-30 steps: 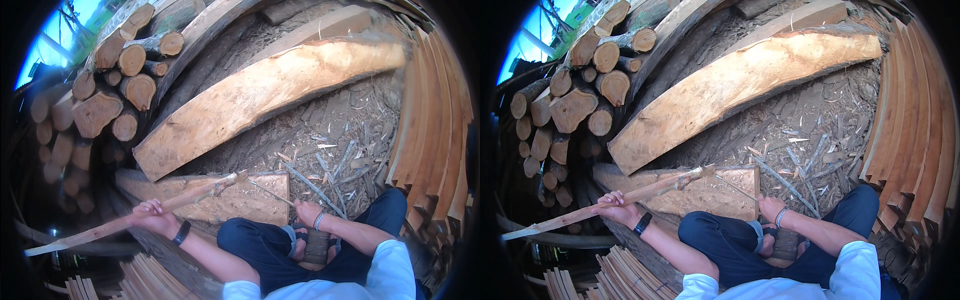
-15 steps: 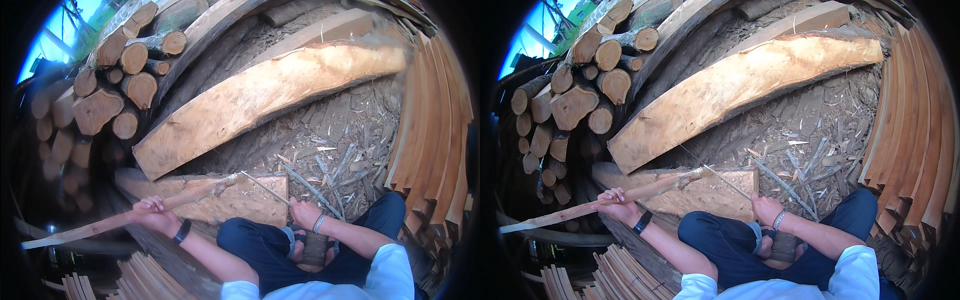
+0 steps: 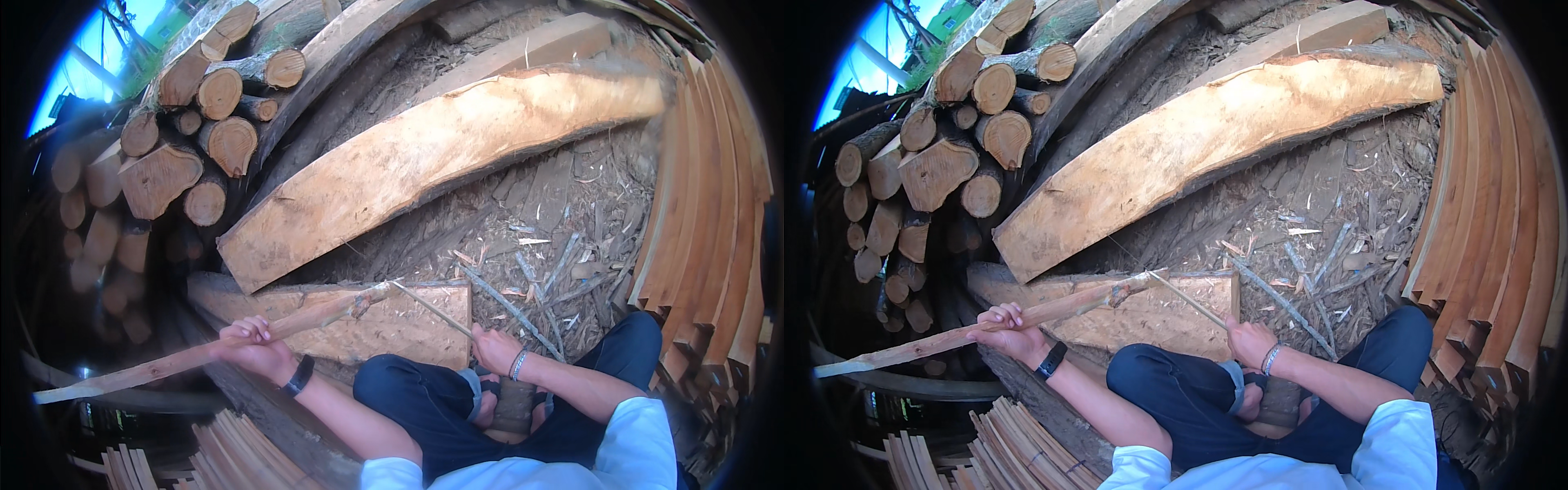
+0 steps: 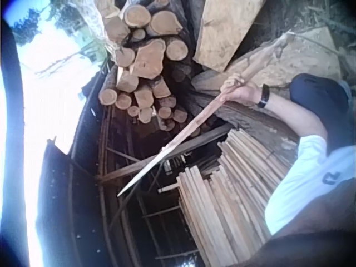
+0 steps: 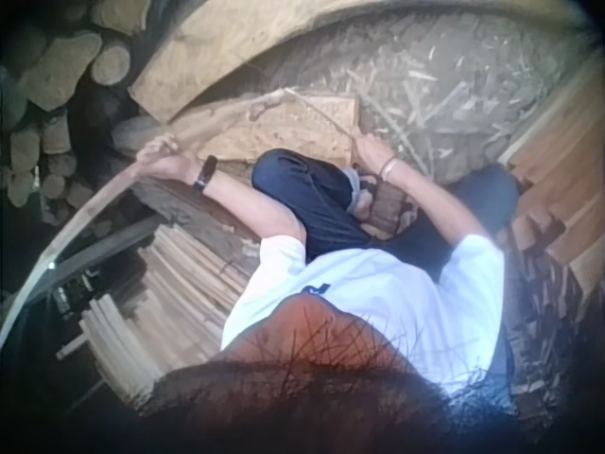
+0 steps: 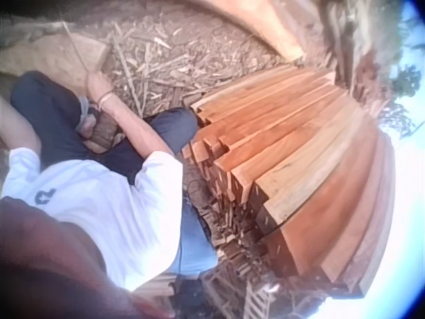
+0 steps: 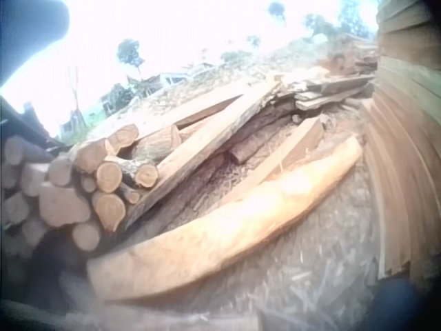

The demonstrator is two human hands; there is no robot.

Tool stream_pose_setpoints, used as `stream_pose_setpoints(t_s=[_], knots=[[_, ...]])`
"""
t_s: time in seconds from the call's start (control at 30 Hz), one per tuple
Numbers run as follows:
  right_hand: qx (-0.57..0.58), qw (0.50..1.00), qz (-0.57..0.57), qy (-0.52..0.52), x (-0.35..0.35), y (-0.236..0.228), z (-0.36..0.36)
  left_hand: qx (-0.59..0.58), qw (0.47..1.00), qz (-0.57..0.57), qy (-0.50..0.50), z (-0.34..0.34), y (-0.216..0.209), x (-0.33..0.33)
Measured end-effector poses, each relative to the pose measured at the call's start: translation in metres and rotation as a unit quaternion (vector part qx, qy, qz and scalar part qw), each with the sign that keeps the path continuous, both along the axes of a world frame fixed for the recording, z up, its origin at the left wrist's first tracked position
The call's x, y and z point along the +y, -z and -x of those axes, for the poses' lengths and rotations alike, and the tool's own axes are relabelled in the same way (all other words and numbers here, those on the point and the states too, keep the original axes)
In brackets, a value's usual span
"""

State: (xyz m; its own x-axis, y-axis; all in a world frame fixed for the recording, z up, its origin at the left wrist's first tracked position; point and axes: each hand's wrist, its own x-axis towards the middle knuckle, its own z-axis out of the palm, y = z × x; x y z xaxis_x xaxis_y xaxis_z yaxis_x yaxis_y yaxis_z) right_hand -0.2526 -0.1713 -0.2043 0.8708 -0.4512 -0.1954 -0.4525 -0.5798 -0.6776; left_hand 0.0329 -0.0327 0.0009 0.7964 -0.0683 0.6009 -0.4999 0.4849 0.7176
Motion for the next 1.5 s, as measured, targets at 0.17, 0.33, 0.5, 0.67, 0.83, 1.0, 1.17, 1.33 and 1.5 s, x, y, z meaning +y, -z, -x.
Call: stream_pose_setpoints(t_s=[0.17, 0.33, 0.5, 0.67, 0.83, 1.0, 1.17, 1.33, 1.5], knots=[[0.032, 0.999, 0.015, -0.012, -0.011, 0.042, 0.013, 0.024, 0.999, 0.023, -0.034, 0.002, 0.003, -0.006], [0.0, 0.999, -0.037, 0.016, -0.012, 0.002, -0.002, 0.002, 1.0, 0.008, 0.003, -0.001, 0.002, 0.002], [0.029, 0.999, 0.014, 0.0, -0.01, 0.062, 0.013, 0.004, 1.0, 0.005, 0.019, 0.005, 0.003, -0.011], [0.011, 1.0, -0.025, 0.01, -0.009, -0.008, 0.0, -0.009, 1.0, -0.006, -0.006, 0.002, 0.0, -0.004], [0.052, 0.998, 0.035, -0.016, -0.009, 0.042, 0.014, 0.0, 1.0, 0.003, 0.006, 0.003, 0.004, -0.009], [0.032, 0.999, -0.011, -0.024, -0.007, 0.015, 0.0, -0.011, 1.0, 0.0, -0.005, 0.004, 0.001, -0.003], [0.052, 0.999, 0.012, -0.007, -0.004, 0.039, 0.009, -0.002, 1.0, -0.008, 0.019, 0.005, 0.003, -0.01], [0.002, 1.0, -0.026, 0.004, -0.012, 0.016, 0.005, -0.001, 1.0, 0.006, 0.005, 0.003, 0.0, -0.006], [0.009, 0.999, -0.046, 0.015, -0.008, 0.015, -0.002, -0.003, 1.0, -0.002, 0.006, 0.003, 0.001, -0.005]])
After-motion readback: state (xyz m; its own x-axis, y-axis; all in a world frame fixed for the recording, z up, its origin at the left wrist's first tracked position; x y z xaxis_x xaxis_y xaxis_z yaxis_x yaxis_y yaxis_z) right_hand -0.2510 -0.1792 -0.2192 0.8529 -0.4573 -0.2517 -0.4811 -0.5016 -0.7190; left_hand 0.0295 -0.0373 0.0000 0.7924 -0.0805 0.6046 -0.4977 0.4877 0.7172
